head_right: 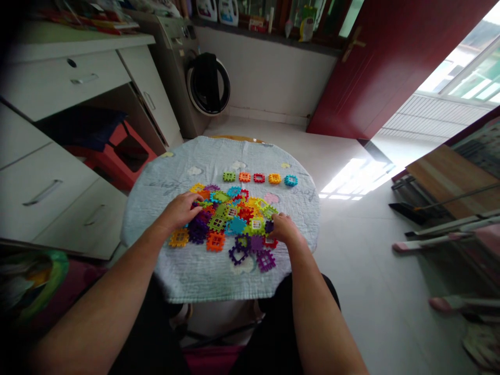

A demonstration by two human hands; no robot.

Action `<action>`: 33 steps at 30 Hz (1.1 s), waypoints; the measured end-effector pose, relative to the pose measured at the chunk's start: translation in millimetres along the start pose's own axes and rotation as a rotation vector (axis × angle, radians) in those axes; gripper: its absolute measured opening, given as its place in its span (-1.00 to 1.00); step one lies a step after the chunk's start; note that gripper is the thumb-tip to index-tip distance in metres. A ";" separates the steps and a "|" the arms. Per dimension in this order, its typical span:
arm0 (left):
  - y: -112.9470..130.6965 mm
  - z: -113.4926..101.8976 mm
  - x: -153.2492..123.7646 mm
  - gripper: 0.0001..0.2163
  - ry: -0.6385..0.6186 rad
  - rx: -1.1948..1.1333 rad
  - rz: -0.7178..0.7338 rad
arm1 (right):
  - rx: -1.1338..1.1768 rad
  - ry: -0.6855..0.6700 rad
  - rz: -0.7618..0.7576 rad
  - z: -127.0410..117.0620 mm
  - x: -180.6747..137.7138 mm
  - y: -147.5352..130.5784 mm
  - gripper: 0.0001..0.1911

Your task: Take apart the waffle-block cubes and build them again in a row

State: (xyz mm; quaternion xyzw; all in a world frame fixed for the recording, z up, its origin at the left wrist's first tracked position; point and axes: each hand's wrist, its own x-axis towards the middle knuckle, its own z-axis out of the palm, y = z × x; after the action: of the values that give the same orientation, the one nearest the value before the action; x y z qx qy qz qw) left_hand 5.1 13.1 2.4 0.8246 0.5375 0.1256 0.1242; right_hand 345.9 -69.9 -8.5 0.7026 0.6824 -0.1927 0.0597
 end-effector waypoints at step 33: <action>-10.5 -21.9 0.3 -0.73 0.120 -0.043 -0.144 | 0.323 0.385 -0.068 -32.6 -6.6 -35.9 -0.57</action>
State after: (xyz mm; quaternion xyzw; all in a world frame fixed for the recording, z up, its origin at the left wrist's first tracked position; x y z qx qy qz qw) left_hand -11.2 19.0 19.3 0.7721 0.5989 0.1768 0.1182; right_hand 316.8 -62.5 30.2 0.7035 0.6647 -0.1635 -0.1909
